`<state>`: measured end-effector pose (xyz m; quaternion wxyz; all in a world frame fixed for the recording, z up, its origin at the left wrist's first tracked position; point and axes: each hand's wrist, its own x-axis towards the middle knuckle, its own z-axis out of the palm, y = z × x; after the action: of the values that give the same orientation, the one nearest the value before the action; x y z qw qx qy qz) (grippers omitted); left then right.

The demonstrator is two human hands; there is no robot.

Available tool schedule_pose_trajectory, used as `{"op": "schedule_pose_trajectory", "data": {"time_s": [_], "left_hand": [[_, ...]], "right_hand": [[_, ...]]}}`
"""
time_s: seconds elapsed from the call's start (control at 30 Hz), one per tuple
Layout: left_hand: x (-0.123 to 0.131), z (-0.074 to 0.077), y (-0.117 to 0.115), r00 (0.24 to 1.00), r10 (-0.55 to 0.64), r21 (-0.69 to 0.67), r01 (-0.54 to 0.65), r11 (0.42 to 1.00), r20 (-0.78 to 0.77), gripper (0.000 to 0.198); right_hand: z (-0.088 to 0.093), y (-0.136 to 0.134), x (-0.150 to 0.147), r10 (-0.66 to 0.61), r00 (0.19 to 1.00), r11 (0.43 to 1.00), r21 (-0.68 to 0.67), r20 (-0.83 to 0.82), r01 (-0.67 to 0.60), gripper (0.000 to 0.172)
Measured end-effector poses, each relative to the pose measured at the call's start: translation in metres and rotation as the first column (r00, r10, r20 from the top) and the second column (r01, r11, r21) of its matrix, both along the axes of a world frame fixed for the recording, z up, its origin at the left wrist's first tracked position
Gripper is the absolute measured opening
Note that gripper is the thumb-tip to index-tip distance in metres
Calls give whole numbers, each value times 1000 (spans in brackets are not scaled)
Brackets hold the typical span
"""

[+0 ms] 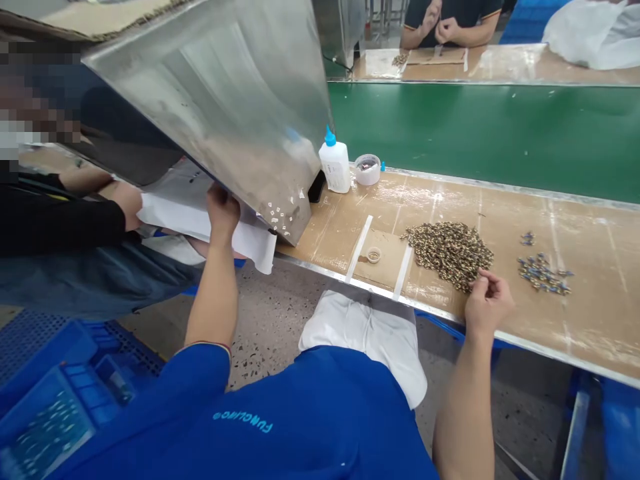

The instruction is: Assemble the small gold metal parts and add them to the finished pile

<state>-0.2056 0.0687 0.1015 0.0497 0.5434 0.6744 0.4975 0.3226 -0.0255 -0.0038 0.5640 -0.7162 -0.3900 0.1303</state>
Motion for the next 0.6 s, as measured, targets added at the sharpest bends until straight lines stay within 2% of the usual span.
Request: {"op": "schedule_pose_trajectory", "data": {"time_s": [0.03, 0.1, 0.2, 0.27, 0.33, 0.37, 0.43, 0.5, 0.6], "left_hand": [[4, -1, -19, 995, 17, 16, -18, 1000, 96, 19], [19, -4, -65, 968, -33, 9, 32, 999, 249, 22], [56, -15, -127, 865, -222, -36, 265, 963, 451, 28], [84, -27, -147, 784, -335, -114, 454, 884, 523, 30], [109, -39, -145, 755, -410, -241, 585, 775, 512, 31], [119, -45, -137, 759, -442, -292, 611, 736, 478, 30], [136, -55, -111, 792, -503, -364, 607, 706, 345, 26], [147, -61, -81, 805, -560, -408, 586, 700, 194, 20], [158, -65, -45, 767, -635, -488, 589, 644, 87, 16]], "right_hand": [[1, 0, 0, -12, 1000, 1000, 3, -5, 12, 31], [1, 1, -1, -42, 999, 999, 8, -7, 42, 30], [0, 5, -2, -79, 997, 997, -18, 12, 80, 28], [0, 8, -2, -96, 995, 995, -40, 18, 97, 28], [0, 9, -3, -118, 993, 992, -44, 10, 118, 28], [0, 9, -4, -126, 992, 991, -43, 6, 126, 29], [1, 8, -5, -138, 990, 989, -43, 3, 138, 30], [3, 6, -6, -145, 989, 988, -52, 3, 145, 31], [5, 3, -7, -155, 988, 986, -63, -7, 154, 32]]}}
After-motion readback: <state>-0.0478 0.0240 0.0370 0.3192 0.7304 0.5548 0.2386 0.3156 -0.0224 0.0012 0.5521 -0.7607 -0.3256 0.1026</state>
